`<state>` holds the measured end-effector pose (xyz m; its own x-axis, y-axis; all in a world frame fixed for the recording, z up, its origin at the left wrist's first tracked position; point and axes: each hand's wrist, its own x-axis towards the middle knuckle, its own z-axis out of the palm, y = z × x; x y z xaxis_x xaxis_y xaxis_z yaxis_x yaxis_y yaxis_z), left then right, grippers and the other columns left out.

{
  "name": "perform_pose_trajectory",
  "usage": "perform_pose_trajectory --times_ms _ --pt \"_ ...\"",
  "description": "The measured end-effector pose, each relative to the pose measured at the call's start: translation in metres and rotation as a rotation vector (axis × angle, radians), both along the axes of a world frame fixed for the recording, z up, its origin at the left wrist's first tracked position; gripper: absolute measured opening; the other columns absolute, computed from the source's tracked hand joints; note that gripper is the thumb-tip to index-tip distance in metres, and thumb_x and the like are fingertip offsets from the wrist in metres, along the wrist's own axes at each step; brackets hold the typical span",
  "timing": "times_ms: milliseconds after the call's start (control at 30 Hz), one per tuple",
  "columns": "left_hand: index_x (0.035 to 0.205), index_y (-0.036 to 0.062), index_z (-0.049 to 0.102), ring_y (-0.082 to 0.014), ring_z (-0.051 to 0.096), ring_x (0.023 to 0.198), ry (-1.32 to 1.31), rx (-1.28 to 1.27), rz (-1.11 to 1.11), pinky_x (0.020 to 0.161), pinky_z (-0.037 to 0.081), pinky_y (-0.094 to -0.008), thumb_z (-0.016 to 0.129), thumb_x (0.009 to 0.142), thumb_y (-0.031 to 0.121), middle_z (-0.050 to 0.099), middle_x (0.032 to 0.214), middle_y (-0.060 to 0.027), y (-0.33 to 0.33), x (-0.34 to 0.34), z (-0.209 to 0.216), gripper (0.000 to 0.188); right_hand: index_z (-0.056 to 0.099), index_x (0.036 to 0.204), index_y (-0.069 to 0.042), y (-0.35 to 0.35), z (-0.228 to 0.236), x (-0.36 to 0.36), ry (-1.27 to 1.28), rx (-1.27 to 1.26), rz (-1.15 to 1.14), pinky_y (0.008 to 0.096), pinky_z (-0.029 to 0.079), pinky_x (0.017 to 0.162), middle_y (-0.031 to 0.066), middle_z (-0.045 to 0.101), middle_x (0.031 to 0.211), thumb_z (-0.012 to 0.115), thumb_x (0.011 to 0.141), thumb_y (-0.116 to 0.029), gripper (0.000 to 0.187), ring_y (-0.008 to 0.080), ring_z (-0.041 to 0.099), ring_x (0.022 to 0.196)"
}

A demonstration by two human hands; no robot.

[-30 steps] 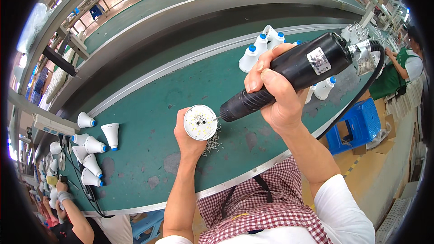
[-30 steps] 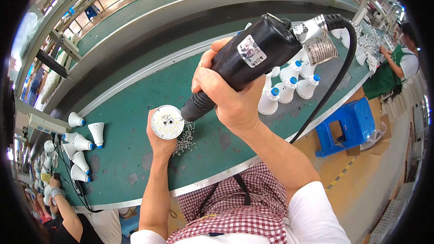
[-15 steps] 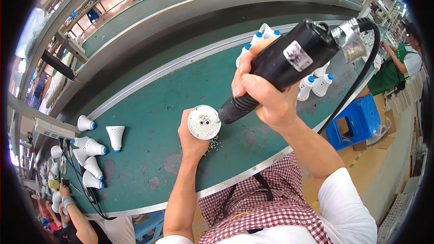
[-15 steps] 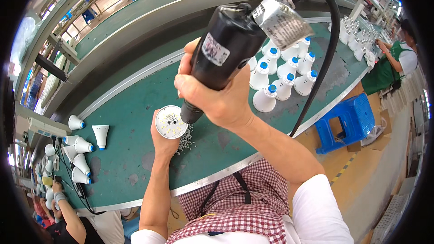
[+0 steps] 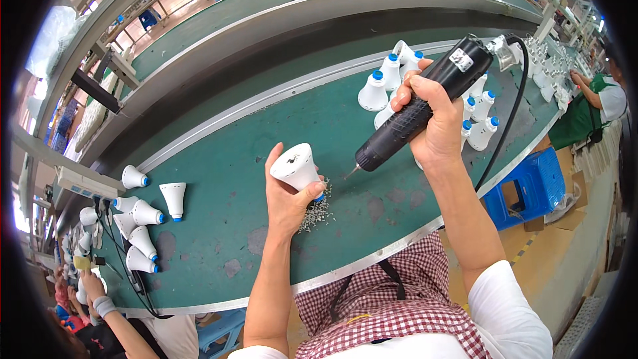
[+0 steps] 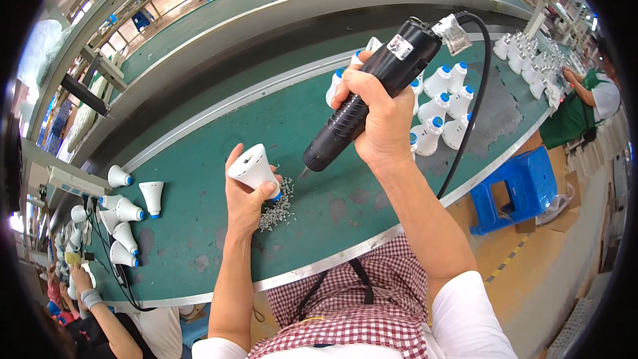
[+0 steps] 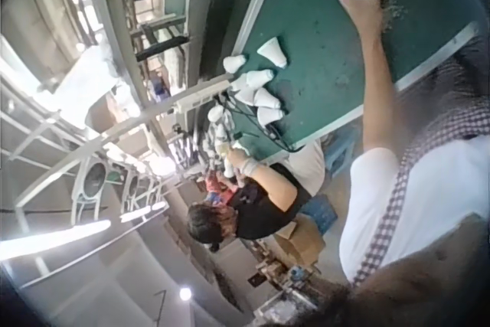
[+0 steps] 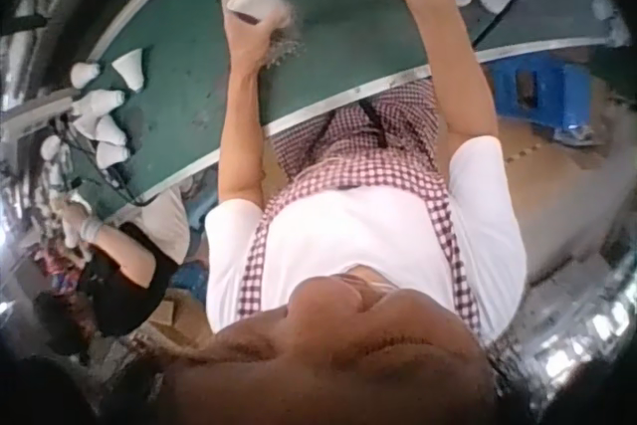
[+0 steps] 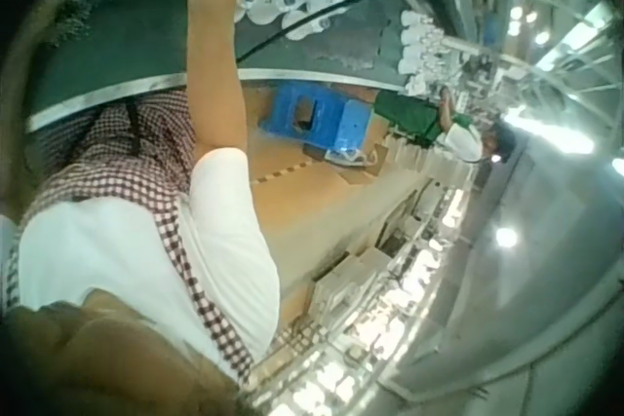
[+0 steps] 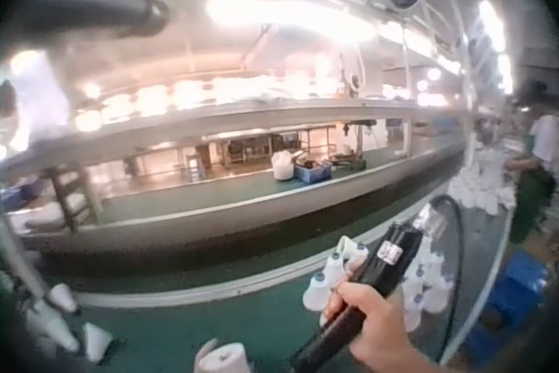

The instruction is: The person assembles plastic component housings by driving screws into them with an electric screwdriver.

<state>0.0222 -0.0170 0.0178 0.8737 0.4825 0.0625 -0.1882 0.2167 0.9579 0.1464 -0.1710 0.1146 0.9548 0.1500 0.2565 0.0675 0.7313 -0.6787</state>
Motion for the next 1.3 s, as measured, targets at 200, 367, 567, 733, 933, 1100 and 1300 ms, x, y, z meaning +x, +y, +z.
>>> perform_pose_trajectory --times_ms 200,367,567,733,933,1100,1300 --pt "0.125 0.0024 0.027 -0.0224 0.06 0.073 0.007 -0.139 -0.081 0.06 0.053 -0.0319 0.074 0.068 0.024 0.055 0.092 -0.0162 0.007 0.0 -0.008 0.077 0.043 0.095 0.001 0.002 -0.007 0.0 0.065 -0.106 0.019 0.0303 0.044 0.051 0.008 0.05 0.067 0.06 0.068 -0.002 0.032 0.0165 0.052 0.053" --pt "0.121 0.0028 0.03 -0.0236 0.06 0.074 0.013 -0.361 -0.194 0.06 0.053 -0.0329 0.071 0.072 0.027 0.054 0.094 -0.0169 0.013 -0.002 -0.01 0.069 0.043 0.096 0.0 0.001 -0.011 -0.001 0.074 -0.127 0.067 0.0299 0.044 0.052 0.0081 0.051 0.067 0.06 0.068 -0.003 0.033 0.0165 0.052 0.055" --pt "0.123 0.0065 0.034 -0.0244 0.06 0.072 -0.048 -0.615 -0.305 0.059 0.053 -0.0352 0.065 0.071 0.013 0.054 0.095 -0.0178 0.019 -0.004 -0.008 0.06 0.042 0.1 0.0 0.0 -0.014 -0.004 0.074 -0.173 0.089 0.0284 0.047 0.055 0.0084 0.051 0.074 0.06 0.07 -0.004 0.035 0.0148 0.054 0.059" --pt "0.127 0.0102 0.034 -0.0266 0.057 0.07 -0.193 -0.826 -0.462 0.058 0.047 -0.0382 0.058 0.061 0.0 0.053 0.095 -0.0179 0.023 -0.006 -0.014 0.071 0.042 0.098 0.001 0.002 -0.013 -0.008 0.088 -0.174 0.081 0.0299 0.045 0.053 0.0081 0.05 0.068 0.06 0.068 -0.004 0.035 0.0162 0.052 0.056" --pt "0.127 0.0113 0.035 -0.0256 0.054 0.067 -0.245 -0.887 -0.548 0.056 0.042 -0.0365 0.057 0.058 -0.002 0.052 0.095 -0.0159 0.024 -0.006 -0.012 0.074 0.043 0.098 0.002 0.003 -0.016 -0.01 0.094 -0.165 0.087 0.0294 0.045 0.053 0.0083 0.05 0.069 0.06 0.069 -0.003 0.034 0.0159 0.053 0.056" --pt "0.128 0.0114 0.034 -0.0228 0.051 0.063 -0.284 -0.946 -0.66 0.053 0.039 -0.0338 0.057 0.057 0.0 0.051 0.094 -0.0155 0.029 -0.005 -0.015 0.075 0.043 0.098 0.002 0.001 -0.015 -0.01 0.088 -0.171 0.096 0.0296 0.045 0.052 0.0086 0.051 0.071 0.06 0.069 -0.003 0.034 0.0159 0.053 0.056" --pt "0.131 0.0094 0.028 -0.0155 0.044 0.056 -0.396 -0.98 -0.807 0.049 0.035 -0.0284 0.065 0.072 0.028 0.048 0.094 -0.0141 0.031 -0.007 -0.018 0.073 0.042 0.1 0.002 0.002 -0.019 -0.012 0.113 -0.192 0.138 0.0295 0.045 0.052 0.0084 0.05 0.072 0.06 0.069 -0.003 0.036 0.0157 0.053 0.057"
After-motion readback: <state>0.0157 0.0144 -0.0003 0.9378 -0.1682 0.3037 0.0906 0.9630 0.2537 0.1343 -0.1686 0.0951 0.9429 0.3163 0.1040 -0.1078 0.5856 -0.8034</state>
